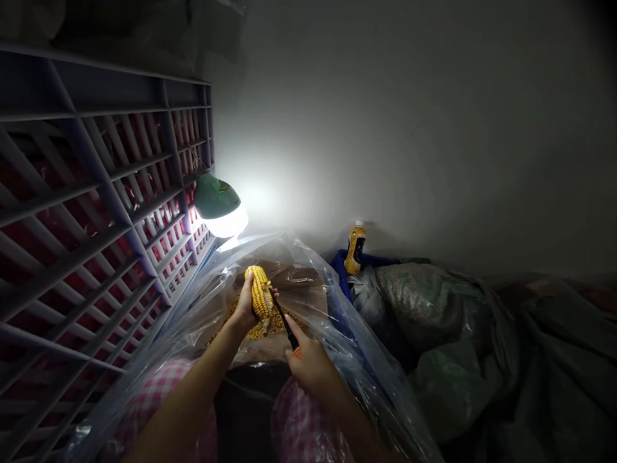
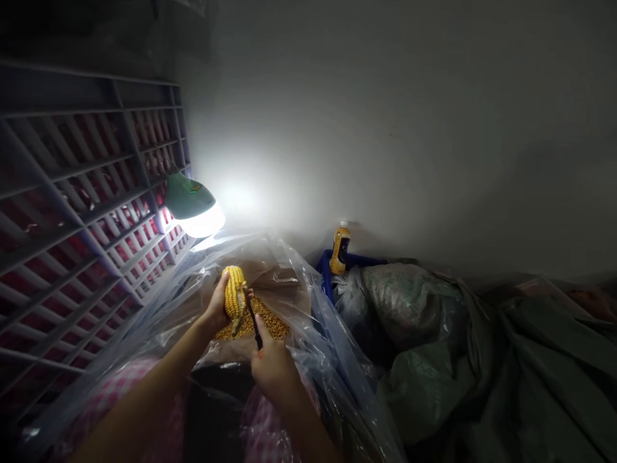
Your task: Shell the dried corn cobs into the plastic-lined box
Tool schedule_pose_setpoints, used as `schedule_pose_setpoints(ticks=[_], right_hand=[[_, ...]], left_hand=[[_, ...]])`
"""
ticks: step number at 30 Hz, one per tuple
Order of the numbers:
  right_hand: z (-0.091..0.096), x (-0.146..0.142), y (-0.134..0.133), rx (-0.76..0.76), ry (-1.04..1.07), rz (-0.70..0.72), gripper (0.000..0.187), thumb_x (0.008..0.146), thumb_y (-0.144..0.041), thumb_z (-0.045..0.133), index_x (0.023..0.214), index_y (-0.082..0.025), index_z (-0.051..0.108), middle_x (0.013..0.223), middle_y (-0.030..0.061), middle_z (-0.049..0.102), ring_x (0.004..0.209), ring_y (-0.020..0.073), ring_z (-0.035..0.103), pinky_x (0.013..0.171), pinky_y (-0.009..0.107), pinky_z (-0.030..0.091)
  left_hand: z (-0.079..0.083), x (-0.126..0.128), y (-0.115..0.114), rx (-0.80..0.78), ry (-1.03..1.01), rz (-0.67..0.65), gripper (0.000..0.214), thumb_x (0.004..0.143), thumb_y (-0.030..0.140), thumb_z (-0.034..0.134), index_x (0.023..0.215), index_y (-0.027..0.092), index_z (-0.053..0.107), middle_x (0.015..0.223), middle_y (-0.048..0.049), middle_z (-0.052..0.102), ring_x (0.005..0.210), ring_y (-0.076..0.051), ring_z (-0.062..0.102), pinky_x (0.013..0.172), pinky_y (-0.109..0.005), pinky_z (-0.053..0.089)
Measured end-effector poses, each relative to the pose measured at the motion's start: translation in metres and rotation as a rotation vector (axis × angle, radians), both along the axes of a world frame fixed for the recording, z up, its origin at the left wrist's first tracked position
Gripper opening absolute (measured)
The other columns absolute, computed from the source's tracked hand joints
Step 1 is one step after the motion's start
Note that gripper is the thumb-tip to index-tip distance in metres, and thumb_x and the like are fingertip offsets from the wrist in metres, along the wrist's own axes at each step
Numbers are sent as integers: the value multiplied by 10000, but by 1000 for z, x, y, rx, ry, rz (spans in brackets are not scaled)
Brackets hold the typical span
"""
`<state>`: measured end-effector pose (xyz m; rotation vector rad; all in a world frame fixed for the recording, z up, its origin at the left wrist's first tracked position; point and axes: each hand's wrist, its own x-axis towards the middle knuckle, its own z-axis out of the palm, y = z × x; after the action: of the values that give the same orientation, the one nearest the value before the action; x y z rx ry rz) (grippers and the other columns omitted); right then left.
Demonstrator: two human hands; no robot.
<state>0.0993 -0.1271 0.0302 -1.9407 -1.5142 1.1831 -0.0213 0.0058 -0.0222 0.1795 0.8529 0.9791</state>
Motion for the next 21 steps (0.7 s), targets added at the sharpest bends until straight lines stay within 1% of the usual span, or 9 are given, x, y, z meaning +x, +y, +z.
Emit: schedule_pose_setpoints(ticks=[1, 3, 6, 8, 9, 11, 14, 18, 21], right_hand=[[1, 4, -5, 48, -53, -5, 647, 746, -144, 493, 1371, -262, 372, 615, -4, 586, 539, 146, 542, 603, 285, 438], [1, 8, -17, 87, -2, -43, 611, 756, -164, 508, 1354, -238, 405, 850, 50, 664, 755, 182, 610, 738, 301, 449], [-3, 5, -36, 107, 215, -151, 583, 761, -206, 526, 1336, -221, 431, 1163, 54, 601, 1046, 194, 562, 915, 306, 402], [-8, 1, -46, 133, 262, -216, 581, 775, -232, 521, 1347, -210, 415, 1204, 47, 577, 1097, 190, 532, 956, 304, 375], [-10, 0, -49, 130, 262, -229, 588, 784, -243, 514, 1359, -209, 395, 1162, 49, 599, 1052, 187, 555, 929, 301, 396], [-12, -3, -51, 110, 234, -219, 594, 792, -253, 506, 1371, -216, 376, 981, 41, 654, 848, 172, 605, 795, 281, 456], [-13, -4, -44, 96, 166, -188, 577, 781, -234, 510, 1350, -224, 415, 664, -15, 595, 549, 122, 515, 589, 235, 436], [-17, -9, -33, 147, 197, -193, 550, 777, -241, 501, 1323, -199, 455, 480, -74, 393, 419, 88, 373, 466, 197, 357], [-24, -17, -33, 192, 333, -281, 580, 785, -361, 508, 1331, -178, 443, 465, -78, 388, 372, 85, 350, 412, 198, 348]], left_hand=[[3, -1, -1, 14, 9, -3, 475, 845, 556, 392, 818, 118, 575, 545, -64, 604, 448, -177, 593, 408, -271, 495], [6, -2, -2, 68, 31, 5, 445, 851, 540, 408, 870, 132, 586, 545, -42, 603, 426, -163, 575, 406, -264, 489], [2, -2, -2, 136, 51, -12, 444, 829, 555, 451, 949, 156, 602, 602, -38, 627, 462, -156, 586, 441, -251, 494], [0, -1, -3, 151, 64, -58, 478, 812, 571, 468, 980, 148, 613, 652, -60, 645, 532, -166, 614, 487, -245, 502], [-1, -1, -3, 151, 83, -80, 489, 806, 571, 478, 991, 141, 617, 668, -69, 648, 561, -170, 622, 500, -242, 501], [0, 0, -5, 152, 142, -108, 497, 795, 563, 505, 1020, 133, 616, 692, -75, 652, 589, -173, 627, 504, -236, 494], [7, -1, -10, 182, 211, -118, 518, 772, 555, 549, 1078, 140, 598, 692, -59, 649, 568, -165, 614, 504, -237, 487], [17, -4, -16, 194, 247, -146, 537, 765, 573, 544, 1094, 151, 589, 620, -28, 621, 502, -151, 580, 492, -240, 482], [21, -8, -16, 181, 219, -114, 526, 782, 582, 507, 1089, 161, 581, 657, -36, 633, 521, -168, 596, 492, -267, 495]])
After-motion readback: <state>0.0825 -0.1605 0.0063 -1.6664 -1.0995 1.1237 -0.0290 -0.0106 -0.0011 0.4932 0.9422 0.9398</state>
